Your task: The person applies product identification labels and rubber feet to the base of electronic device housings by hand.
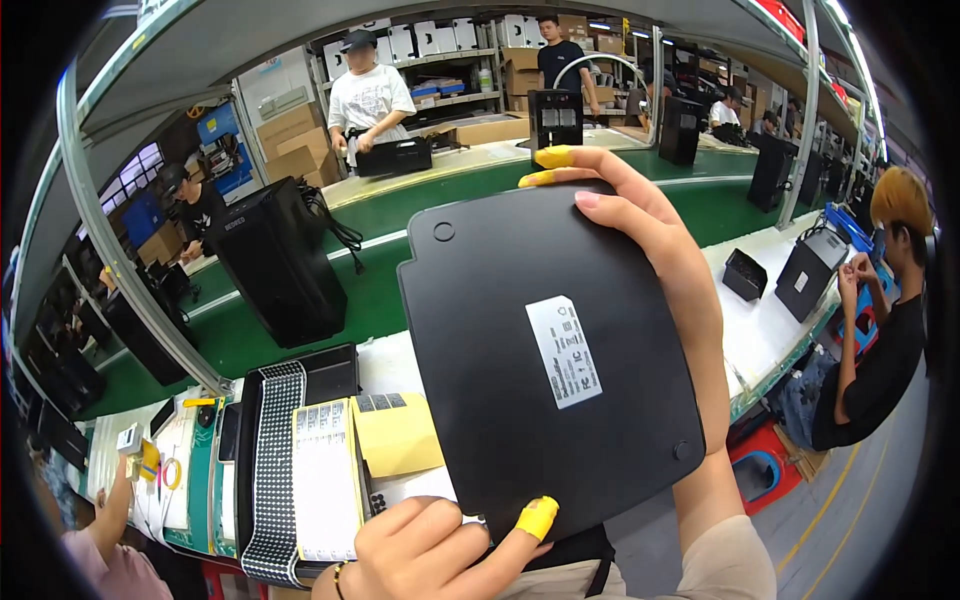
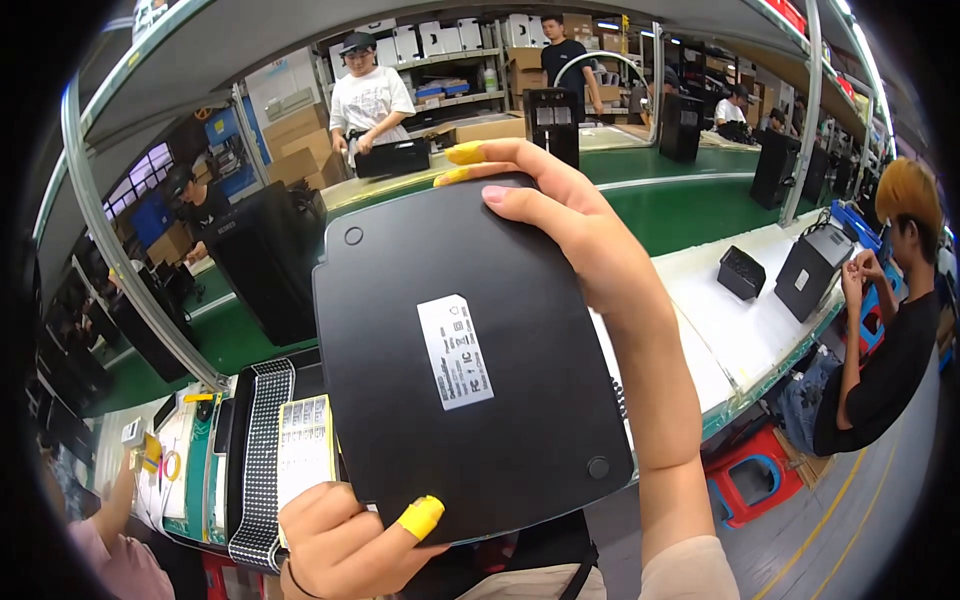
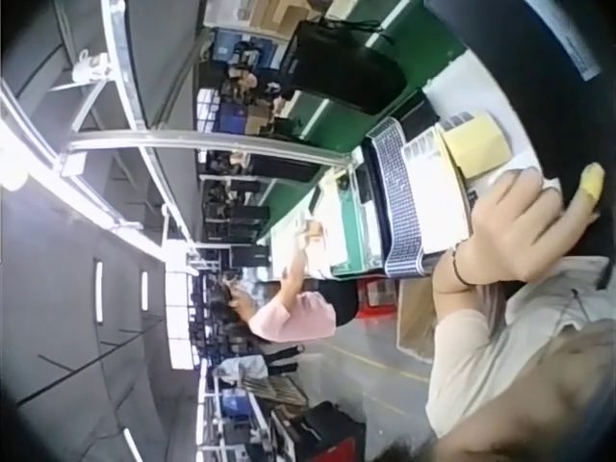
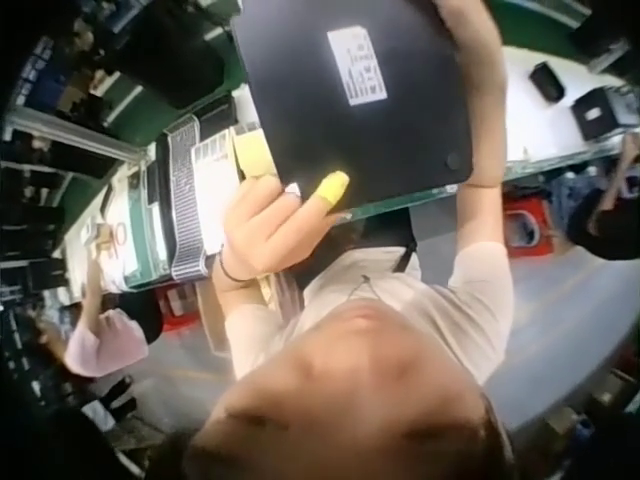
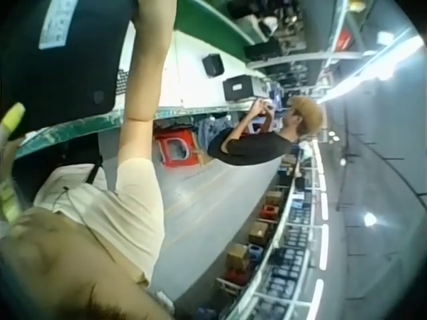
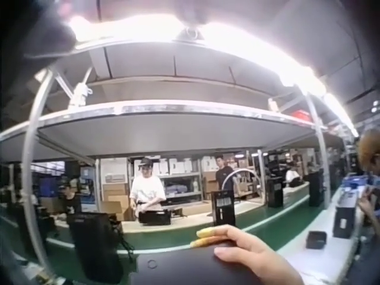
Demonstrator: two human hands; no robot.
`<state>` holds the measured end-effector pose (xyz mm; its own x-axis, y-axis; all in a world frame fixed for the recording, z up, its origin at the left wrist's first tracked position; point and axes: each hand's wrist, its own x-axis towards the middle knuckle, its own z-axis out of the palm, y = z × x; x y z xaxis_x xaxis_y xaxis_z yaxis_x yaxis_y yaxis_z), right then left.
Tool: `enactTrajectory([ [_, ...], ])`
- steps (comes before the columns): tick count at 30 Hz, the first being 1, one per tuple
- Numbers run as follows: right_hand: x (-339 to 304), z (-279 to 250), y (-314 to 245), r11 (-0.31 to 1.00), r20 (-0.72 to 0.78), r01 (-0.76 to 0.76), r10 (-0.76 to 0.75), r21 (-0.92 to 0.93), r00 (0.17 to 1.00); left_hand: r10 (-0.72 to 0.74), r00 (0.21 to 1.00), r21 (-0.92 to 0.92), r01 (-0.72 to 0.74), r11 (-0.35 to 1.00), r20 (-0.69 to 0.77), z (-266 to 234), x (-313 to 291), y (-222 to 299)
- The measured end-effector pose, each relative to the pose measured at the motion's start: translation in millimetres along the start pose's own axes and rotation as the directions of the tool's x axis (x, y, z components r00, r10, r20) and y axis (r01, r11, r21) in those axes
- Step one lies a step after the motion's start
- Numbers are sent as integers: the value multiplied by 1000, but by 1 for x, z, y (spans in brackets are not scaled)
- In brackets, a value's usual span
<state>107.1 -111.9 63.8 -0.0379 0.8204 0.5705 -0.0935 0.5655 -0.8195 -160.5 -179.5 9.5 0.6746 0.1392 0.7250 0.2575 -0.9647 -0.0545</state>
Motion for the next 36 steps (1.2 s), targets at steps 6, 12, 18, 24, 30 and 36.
enactTrajectory([
  [6,-2,11,-1,962,-124,78,-47,263,991,-319,919,-199,276,940,-233,-20,19,-19],
  [12,3,0,7,949,-112,89,-57,303,992,-122,880,-100,86,991,-458,1,76,-84],
  [18,4,1,9,947,-127,106,-70,303,989,-146,918,-18,150,988,-369,5,97,-99],
  [24,0,8,12,932,-170,117,-61,343,984,-50,946,109,89,990,-321,-4,104,-101],
  [30,-3,6,7,932,-190,115,-52,343,981,111,943,292,-16,956,-312,-4,112,-98],
  [36,0,8,10,927,-175,116,-56,357,983,121,945,296,-26,955,-306,-6,106,-96],
])
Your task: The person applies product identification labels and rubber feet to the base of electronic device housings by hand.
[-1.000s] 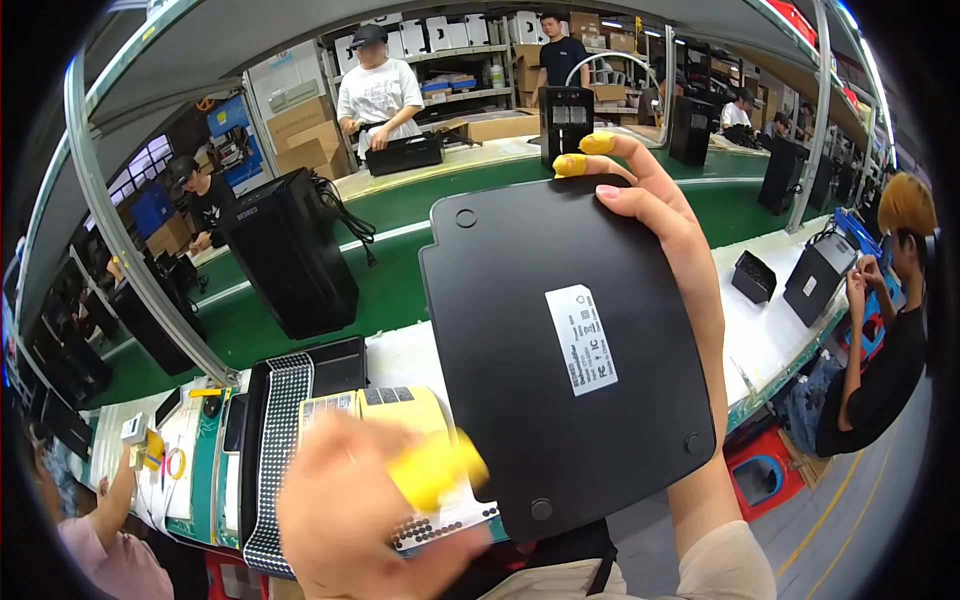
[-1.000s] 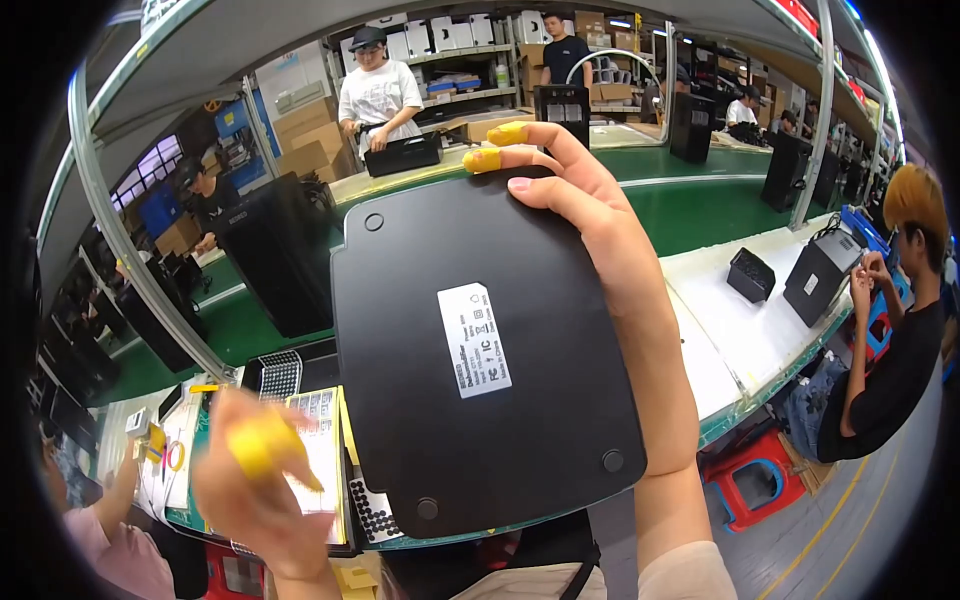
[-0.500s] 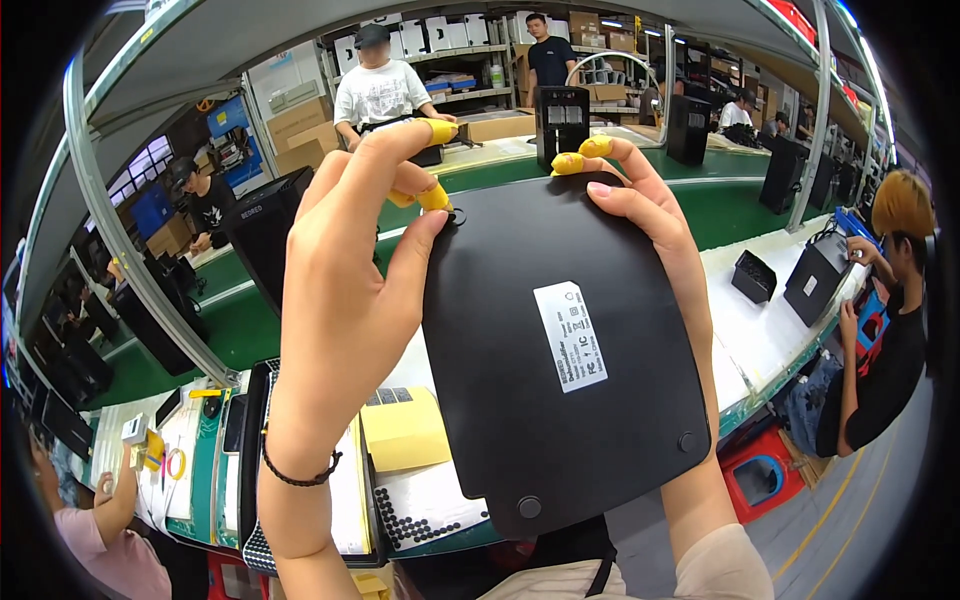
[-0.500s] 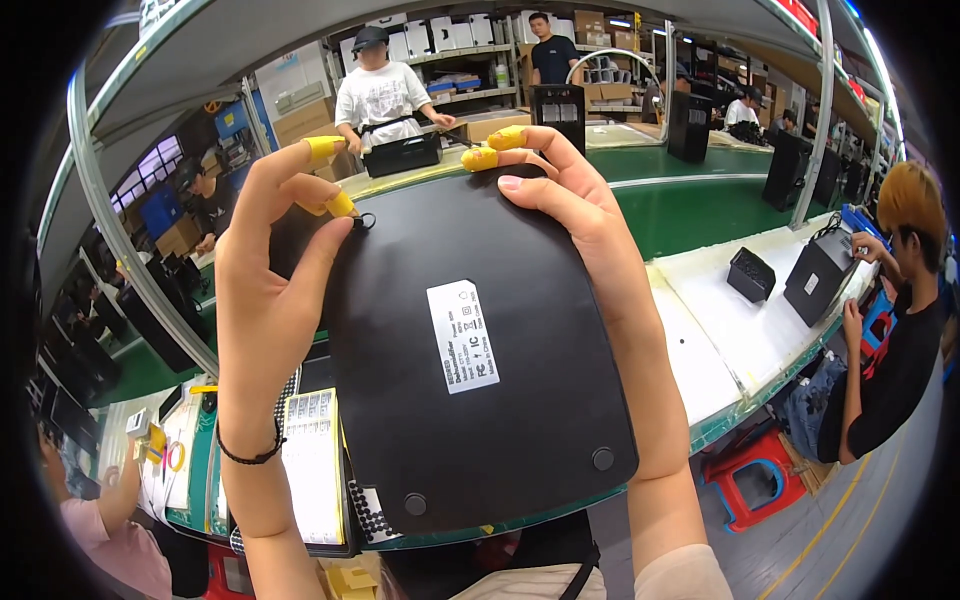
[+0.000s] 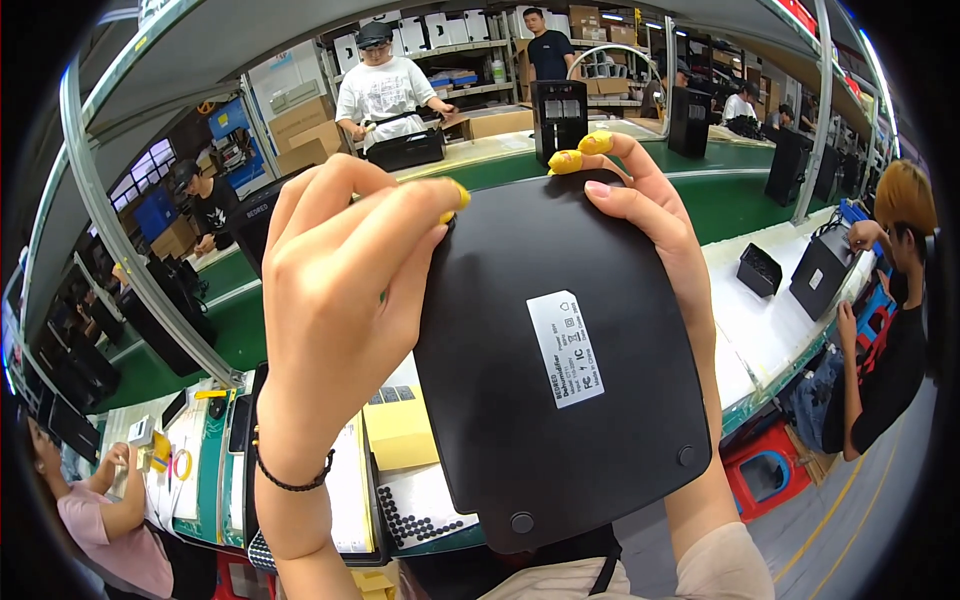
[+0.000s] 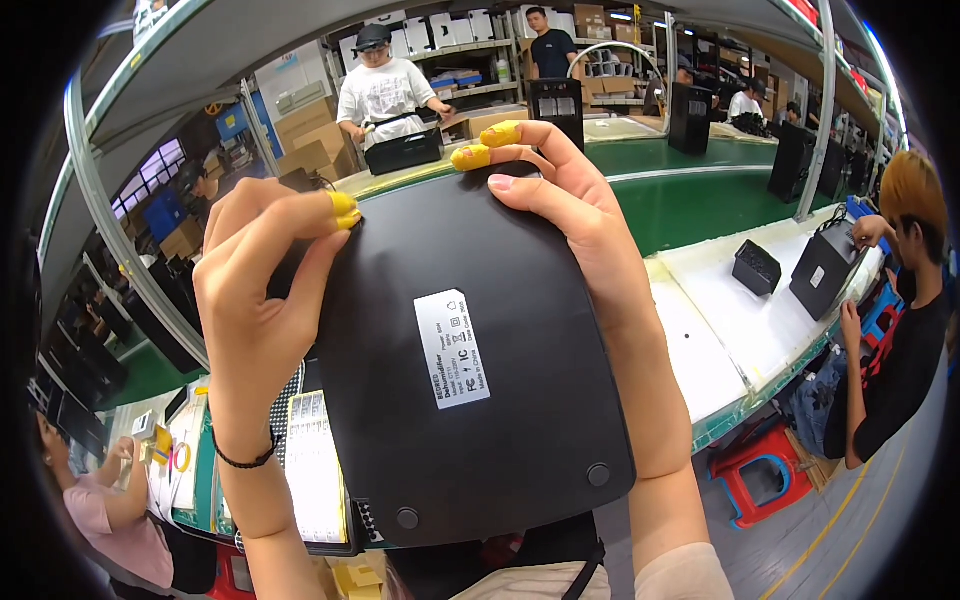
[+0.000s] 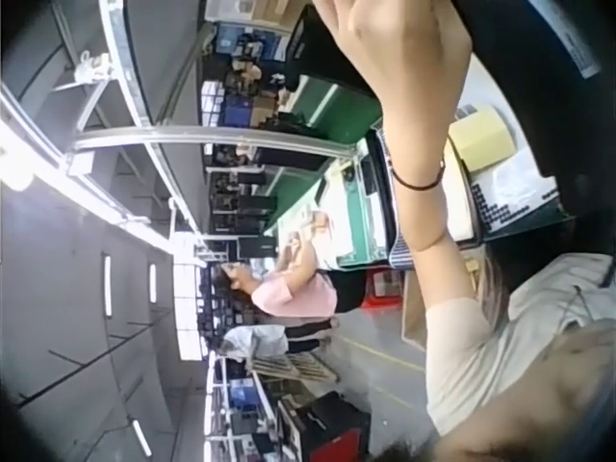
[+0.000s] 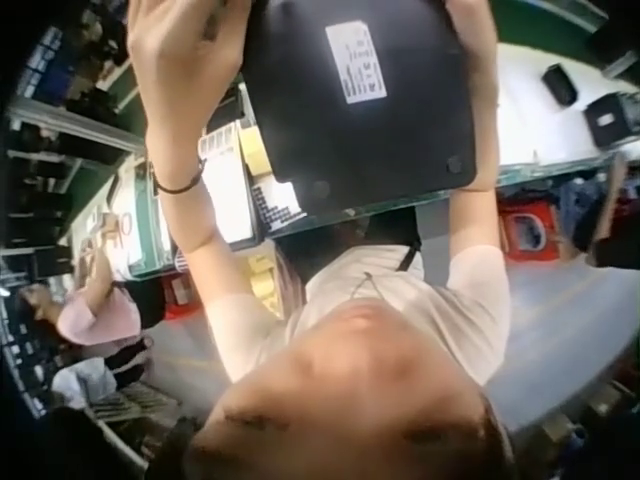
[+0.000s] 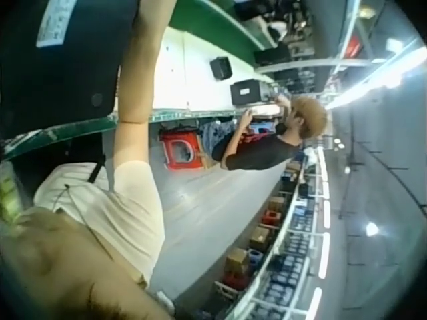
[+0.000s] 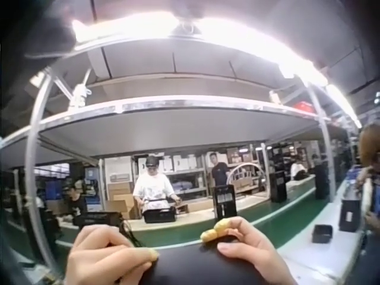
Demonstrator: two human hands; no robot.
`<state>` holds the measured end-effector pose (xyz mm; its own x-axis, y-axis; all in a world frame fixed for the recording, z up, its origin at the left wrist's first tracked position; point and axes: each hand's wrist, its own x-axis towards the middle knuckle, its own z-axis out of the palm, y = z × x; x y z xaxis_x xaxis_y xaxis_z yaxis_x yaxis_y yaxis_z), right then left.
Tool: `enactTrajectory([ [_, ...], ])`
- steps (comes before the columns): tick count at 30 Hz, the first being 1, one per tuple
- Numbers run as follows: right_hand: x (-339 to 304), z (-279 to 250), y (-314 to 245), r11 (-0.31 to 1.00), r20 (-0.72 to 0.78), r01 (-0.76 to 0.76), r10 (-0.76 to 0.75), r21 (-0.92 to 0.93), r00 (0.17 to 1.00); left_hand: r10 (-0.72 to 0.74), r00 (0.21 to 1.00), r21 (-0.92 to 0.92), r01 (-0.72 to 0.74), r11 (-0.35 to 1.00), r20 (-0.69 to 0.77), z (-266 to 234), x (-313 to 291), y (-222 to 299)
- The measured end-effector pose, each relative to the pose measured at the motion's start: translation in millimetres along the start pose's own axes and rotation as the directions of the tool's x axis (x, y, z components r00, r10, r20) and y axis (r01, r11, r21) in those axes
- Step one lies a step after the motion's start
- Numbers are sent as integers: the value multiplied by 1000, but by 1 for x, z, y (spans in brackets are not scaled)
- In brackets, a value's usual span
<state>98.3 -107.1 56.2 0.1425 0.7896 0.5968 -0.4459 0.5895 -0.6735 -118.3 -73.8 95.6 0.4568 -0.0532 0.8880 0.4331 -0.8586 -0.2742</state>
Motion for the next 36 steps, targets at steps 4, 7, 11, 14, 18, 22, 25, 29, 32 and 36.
enactTrajectory([
  [4,-4,-2,-3,1000,18,24,-23,-8,1000,66,993,-3,-66,998,102,-8,-3,-3],
  [7,-5,-2,-3,999,20,25,-24,-23,1000,-318,941,-391,339,856,120,8,-10,0],
  [11,-6,0,-5,999,45,41,-41,-11,998,-471,749,-780,599,182,466,24,-7,0],
  [14,-3,-3,14,998,35,53,-52,-19,998,-446,698,-781,624,-4,560,26,-12,-11],
  [18,-17,-20,32,957,-125,160,-194,-242,973,-507,693,-774,629,78,512,41,-5,-28],
  [22,-30,-51,66,909,-136,139,-207,-393,969,-740,587,-766,624,156,328,63,-34,-37],
  [25,-32,-59,81,820,89,348,-347,-455,934,-800,472,-751,659,42,370,68,-75,-36],
  [29,-9,-47,81,804,124,318,-297,-502,947,-830,337,-731,672,-118,444,71,-131,-36],
  [32,1,-38,88,784,150,339,-307,-521,940,-831,277,-710,679,-185,482,70,-148,-26],
  [36,49,-69,90,766,-19,413,-485,-493,875,-819,271,-679,711,-184,506,53,-148,-6],
])
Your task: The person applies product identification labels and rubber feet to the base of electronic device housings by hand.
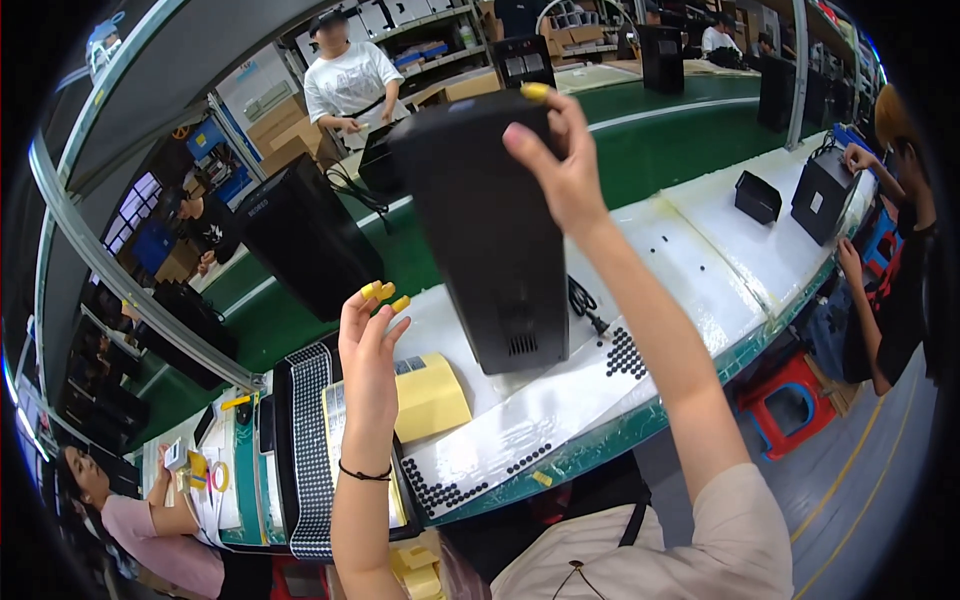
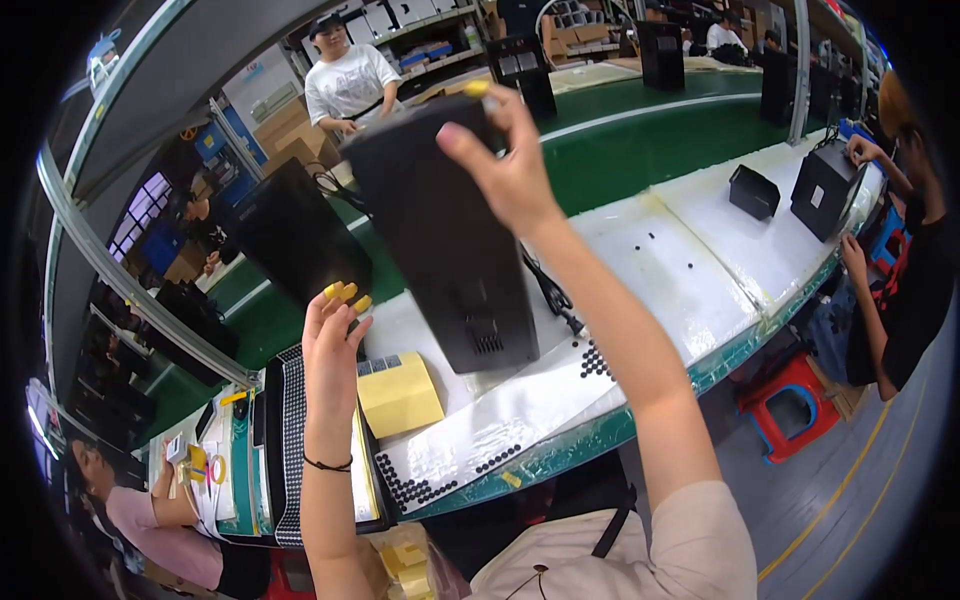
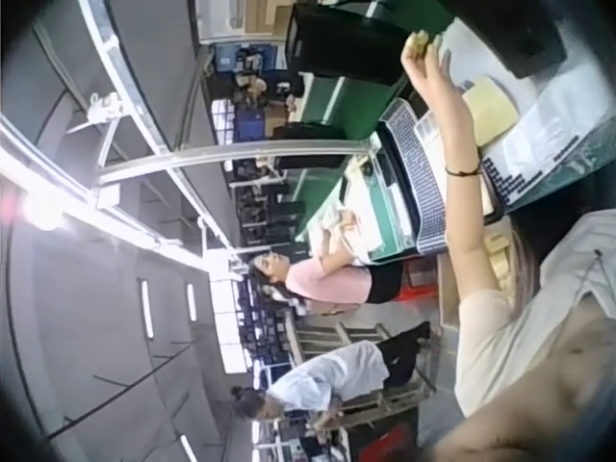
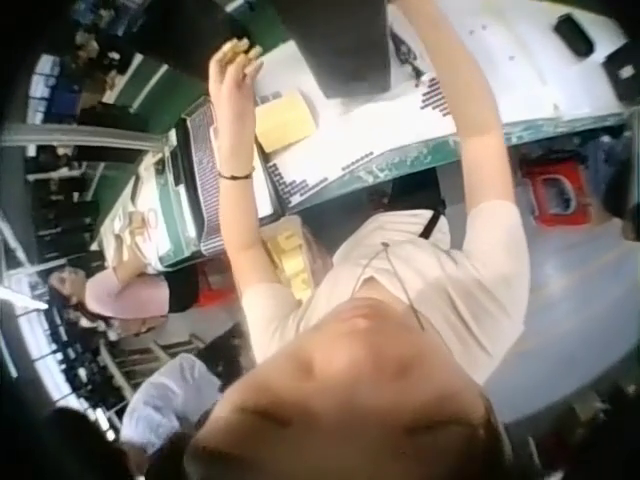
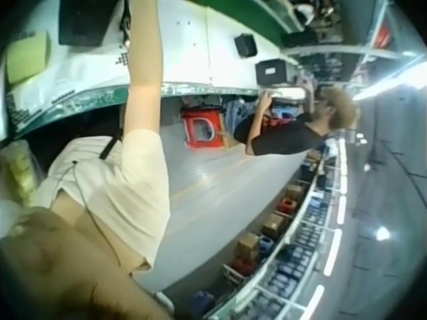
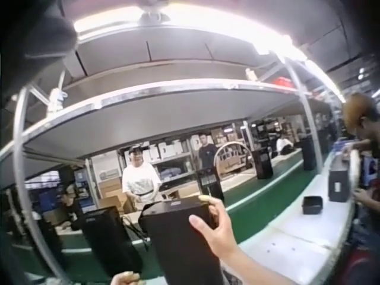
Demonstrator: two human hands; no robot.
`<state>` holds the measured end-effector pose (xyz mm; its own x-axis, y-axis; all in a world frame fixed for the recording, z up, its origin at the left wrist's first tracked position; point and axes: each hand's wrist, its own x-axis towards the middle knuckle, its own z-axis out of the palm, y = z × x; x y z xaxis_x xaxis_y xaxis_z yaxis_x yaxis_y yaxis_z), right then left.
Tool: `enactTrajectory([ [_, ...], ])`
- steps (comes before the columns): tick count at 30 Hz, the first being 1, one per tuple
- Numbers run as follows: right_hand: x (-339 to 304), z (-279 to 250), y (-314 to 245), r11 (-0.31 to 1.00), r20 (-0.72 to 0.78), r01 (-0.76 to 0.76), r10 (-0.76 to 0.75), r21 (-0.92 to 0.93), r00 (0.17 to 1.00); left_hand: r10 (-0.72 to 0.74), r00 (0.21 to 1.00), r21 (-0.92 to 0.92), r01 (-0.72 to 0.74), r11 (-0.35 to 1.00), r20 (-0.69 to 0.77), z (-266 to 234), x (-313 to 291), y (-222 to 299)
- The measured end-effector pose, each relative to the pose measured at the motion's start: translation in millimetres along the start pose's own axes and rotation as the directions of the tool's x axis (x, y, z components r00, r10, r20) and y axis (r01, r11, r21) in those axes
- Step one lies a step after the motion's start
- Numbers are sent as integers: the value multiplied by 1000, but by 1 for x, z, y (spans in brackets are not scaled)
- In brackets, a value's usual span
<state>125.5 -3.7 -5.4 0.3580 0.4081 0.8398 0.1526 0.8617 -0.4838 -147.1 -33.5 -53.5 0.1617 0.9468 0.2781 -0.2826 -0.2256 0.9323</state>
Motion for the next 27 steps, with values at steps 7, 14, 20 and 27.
enactTrajectory([
  [7,27,-42,6,985,-349,50,-107,-167,931,-25,999,94,21,995,31,-24,-26,6],
  [14,53,-93,8,486,-232,108,-587,-867,776,-98,992,117,88,989,83,-47,-40,2],
  [20,79,-178,39,242,-93,111,-695,-964,713,-189,980,224,171,960,64,-58,-32,-16],
  [27,68,-203,66,248,-89,82,-608,-965,789,-268,961,243,245,939,67,-47,-1,-36],
])
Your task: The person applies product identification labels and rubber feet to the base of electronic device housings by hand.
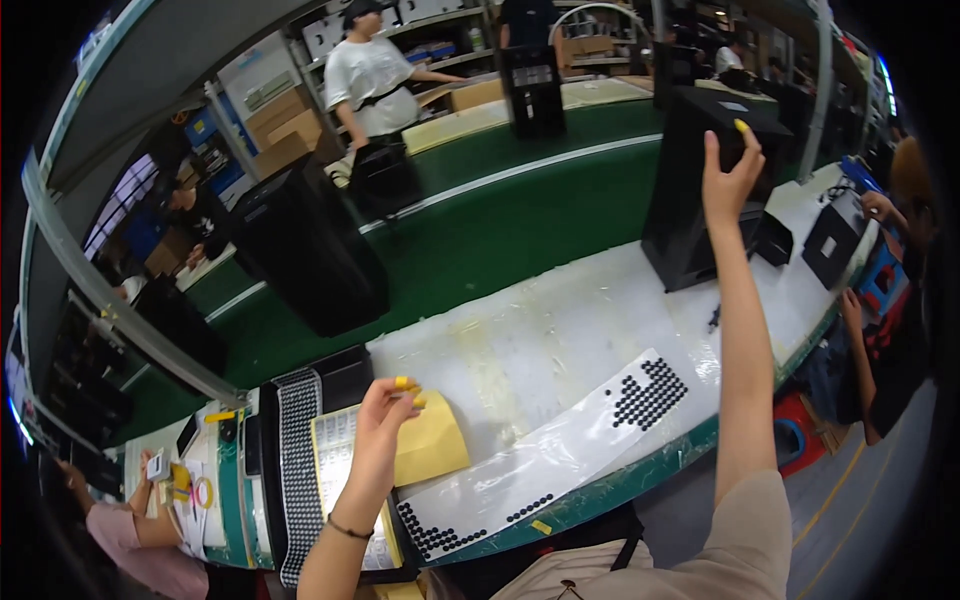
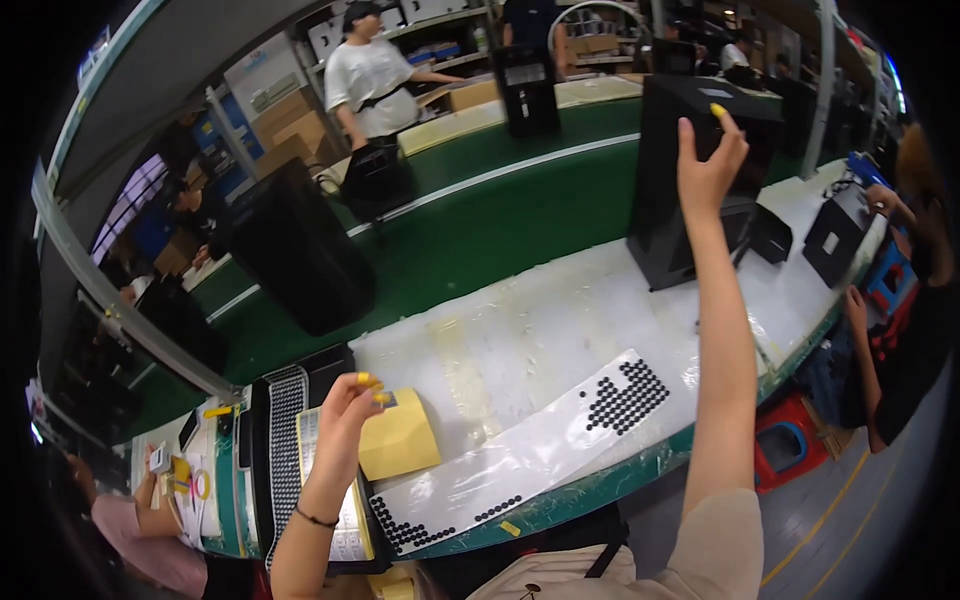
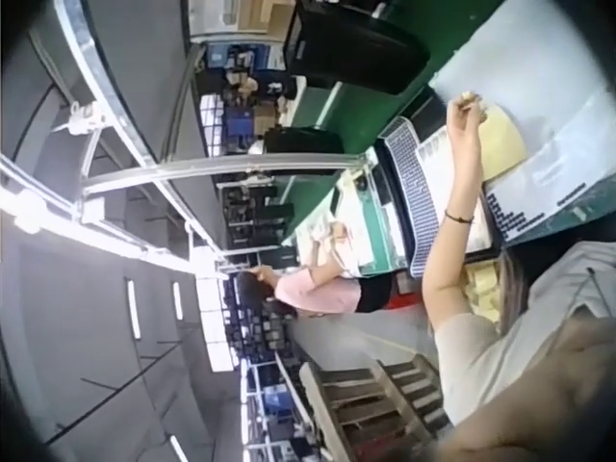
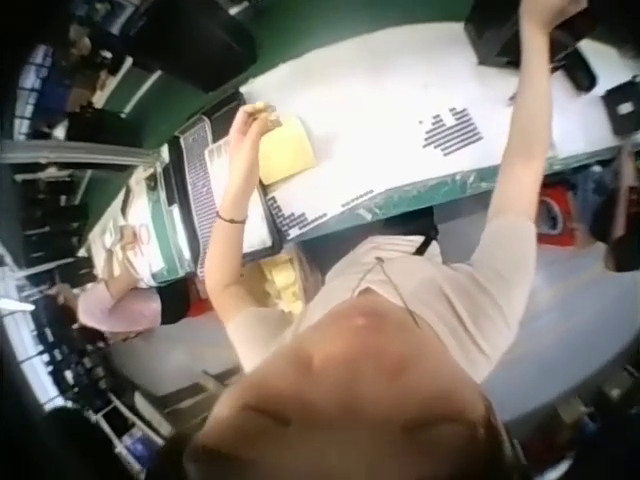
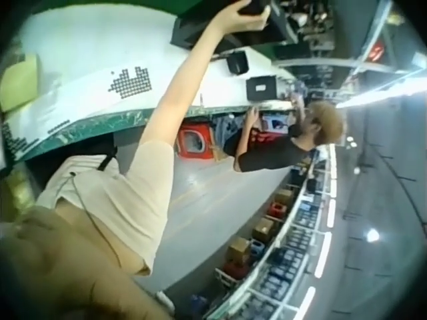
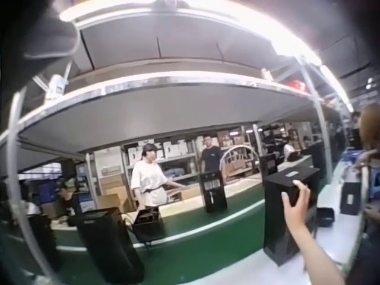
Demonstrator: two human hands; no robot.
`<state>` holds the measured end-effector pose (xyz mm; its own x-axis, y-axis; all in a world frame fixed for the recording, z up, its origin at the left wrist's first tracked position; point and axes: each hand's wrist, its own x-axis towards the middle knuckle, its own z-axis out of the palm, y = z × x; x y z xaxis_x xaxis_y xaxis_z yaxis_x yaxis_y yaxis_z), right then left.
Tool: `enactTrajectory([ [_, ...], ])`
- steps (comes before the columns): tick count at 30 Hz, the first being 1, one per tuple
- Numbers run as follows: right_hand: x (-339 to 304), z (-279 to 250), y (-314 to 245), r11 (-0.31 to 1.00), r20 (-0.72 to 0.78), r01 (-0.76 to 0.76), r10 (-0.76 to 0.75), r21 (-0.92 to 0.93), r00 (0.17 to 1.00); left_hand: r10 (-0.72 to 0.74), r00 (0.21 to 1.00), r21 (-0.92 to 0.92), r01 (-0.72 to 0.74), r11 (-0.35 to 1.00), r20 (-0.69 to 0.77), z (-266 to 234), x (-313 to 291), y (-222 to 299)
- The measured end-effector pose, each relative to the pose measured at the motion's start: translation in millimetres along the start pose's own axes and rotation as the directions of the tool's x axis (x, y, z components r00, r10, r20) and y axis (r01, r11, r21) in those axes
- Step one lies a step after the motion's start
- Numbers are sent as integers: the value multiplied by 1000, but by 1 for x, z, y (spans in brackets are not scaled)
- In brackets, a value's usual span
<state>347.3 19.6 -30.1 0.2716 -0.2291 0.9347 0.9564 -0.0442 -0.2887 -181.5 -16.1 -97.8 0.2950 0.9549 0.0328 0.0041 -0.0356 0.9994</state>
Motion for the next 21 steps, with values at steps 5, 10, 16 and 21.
enactTrajectory([
  [5,6,-12,24,972,95,65,-44,-227,994,128,974,59,-119,991,-188,5,63,9],
  [10,-32,-5,-23,978,22,16,-11,-206,1000,323,687,296,-162,941,-651,-76,171,46],
  [16,-121,-16,-82,982,361,-113,52,149,931,187,647,188,-68,980,-739,-135,264,85],
  [21,-188,-33,-141,919,706,-167,-149,358,692,91,707,-46,-172,984,-701,-195,306,103],
])
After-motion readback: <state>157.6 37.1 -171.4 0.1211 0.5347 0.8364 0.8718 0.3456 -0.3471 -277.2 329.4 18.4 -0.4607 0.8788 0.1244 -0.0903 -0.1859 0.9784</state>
